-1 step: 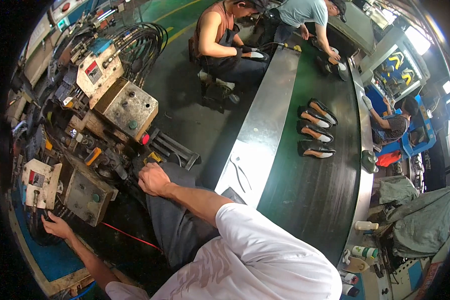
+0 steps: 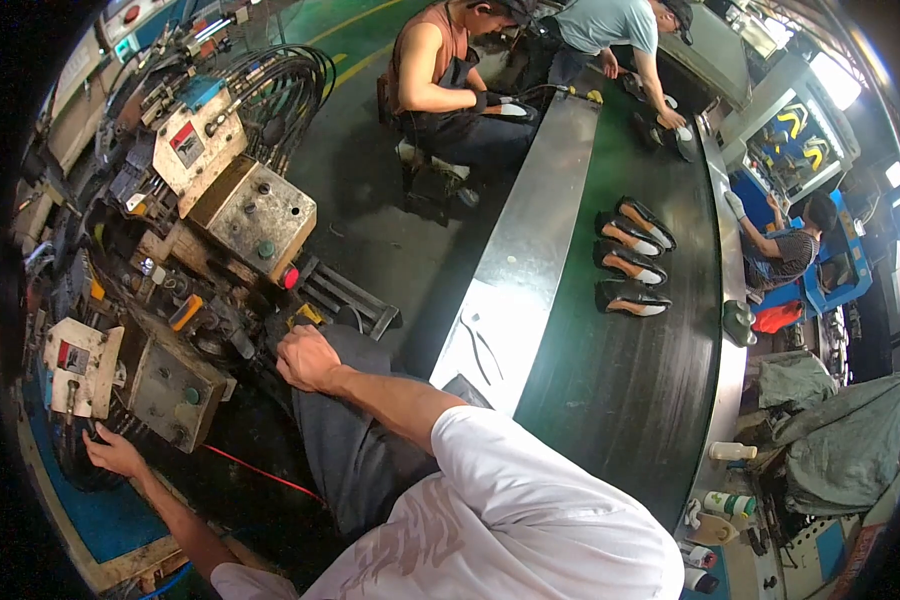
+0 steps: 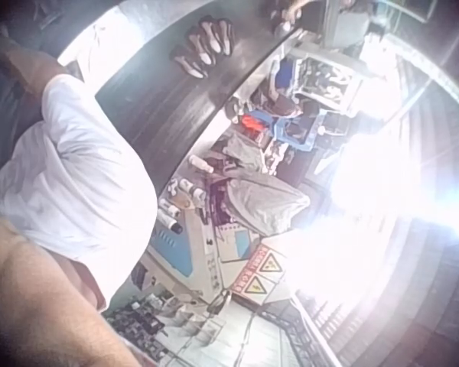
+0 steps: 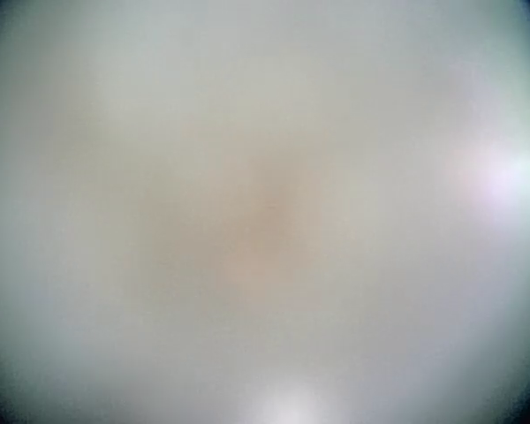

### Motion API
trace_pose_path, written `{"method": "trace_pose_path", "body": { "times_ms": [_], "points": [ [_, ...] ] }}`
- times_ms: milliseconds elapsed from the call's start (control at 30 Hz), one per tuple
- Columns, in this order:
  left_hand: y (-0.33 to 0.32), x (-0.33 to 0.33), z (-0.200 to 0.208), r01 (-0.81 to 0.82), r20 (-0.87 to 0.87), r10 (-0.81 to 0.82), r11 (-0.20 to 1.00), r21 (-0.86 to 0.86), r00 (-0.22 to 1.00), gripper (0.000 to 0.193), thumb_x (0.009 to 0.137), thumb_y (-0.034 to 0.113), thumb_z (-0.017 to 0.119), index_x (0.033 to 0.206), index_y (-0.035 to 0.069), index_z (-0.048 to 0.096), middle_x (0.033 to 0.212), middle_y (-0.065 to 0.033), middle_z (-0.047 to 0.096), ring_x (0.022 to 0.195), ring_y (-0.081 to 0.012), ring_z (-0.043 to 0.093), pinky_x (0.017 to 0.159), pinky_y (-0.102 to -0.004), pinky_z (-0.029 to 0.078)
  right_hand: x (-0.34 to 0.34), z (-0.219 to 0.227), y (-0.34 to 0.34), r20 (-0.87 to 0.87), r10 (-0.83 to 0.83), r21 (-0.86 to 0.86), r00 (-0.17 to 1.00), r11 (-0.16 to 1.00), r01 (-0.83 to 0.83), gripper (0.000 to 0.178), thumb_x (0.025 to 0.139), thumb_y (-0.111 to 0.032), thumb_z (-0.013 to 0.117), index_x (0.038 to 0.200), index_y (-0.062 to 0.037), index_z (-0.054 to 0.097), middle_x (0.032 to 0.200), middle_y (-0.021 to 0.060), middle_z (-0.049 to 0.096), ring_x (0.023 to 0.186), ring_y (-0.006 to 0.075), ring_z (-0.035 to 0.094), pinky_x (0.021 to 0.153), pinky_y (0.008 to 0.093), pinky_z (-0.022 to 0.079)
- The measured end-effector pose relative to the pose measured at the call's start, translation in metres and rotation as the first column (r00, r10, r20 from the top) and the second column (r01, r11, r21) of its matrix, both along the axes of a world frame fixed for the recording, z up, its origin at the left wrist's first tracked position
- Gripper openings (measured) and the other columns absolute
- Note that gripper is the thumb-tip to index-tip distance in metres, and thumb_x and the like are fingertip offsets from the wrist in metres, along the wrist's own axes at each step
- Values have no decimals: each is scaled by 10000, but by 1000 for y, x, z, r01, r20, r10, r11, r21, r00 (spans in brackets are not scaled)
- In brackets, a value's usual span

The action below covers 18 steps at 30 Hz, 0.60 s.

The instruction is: The recorder is using a lasting machine to attach and shape shoe uppers and soles in a factory environment.

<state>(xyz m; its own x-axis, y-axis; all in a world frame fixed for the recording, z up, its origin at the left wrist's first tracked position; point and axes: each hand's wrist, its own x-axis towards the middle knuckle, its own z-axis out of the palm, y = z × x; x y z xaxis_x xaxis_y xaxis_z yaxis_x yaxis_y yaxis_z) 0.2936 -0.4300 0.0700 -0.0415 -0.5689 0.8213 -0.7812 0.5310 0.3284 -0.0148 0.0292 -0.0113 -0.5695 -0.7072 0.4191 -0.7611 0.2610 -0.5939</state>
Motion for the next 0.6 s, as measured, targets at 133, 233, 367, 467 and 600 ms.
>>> {"method": "trace_pose_path", "body": {
  "times_ms": [133, 233, 367, 467, 600],
  "points": [
    [4, -3, 1, 2, 2, -2, 1000, 24, 1000, 595, 1119, 546, 600, 1563, 151, 586, 1457, -222, 548, 1316, -425, 558, 1009, -556, 540, -1, -3, 0, 4, -3, 5, 1000, 1000, 3, 201, 876, -206, 699, 795, -25, 729, 886, 160, 727, 973, 358, 672, 928, 469, 524],
    [3, -1, 1, 4, -12, -3, 1000, 29, 1000, 585, 1116, 541, 608, 1553, 152, 597, 1452, -217, 562, 1324, -420, 561, 1024, -549, 534, 0, -2, -1, 12, 2, 9, 1000, 1000, -2, 199, 878, -206, 697, 802, -26, 733, 885, 158, 728, 973, 359, 672, 927, 468, 524],
    [-1, 0, 3, -14, -9, 14, 1000, -5, 1000, 573, 1110, 535, 621, 1541, 157, 610, 1447, -209, 579, 1336, -412, 565, 1043, -540, 525, 0, 1, -1, 11, 10, 14, 1000, 1000, -10, 196, 884, -202, 690, 815, -26, 740, 889, 158, 731, 972, 360, 674, 925, 467, 525],
    [-2, 1, 0, -24, -15, 24, 1000, 8, 1000, 564, 1104, 528, 636, 1533, 161, 619, 1443, -202, 592, 1345, -405, 568, 1056, -532, 517, 1, 0, -1, 16, 9, 20, 1000, 1000, -9, 196, 887, -200, 685, 818, -25, 742, 893, 157, 733, 974, 360, 675, 927, 466, 526],
    [0, 0, -1, -15, -13, 16, 1000, 11, 1000, 568, 1104, 527, 637, 1537, 161, 616, 1452, -204, 583, 1340, -409, 568, 1045, -535, 520, 1, 0, 0, 18, 6, 18, 1000, 1000, -6, 199, 886, -202, 687, 814, -25, 742, 892, 155, 734, 975, 357, 676, 922, 464, 526]
  ]
}}
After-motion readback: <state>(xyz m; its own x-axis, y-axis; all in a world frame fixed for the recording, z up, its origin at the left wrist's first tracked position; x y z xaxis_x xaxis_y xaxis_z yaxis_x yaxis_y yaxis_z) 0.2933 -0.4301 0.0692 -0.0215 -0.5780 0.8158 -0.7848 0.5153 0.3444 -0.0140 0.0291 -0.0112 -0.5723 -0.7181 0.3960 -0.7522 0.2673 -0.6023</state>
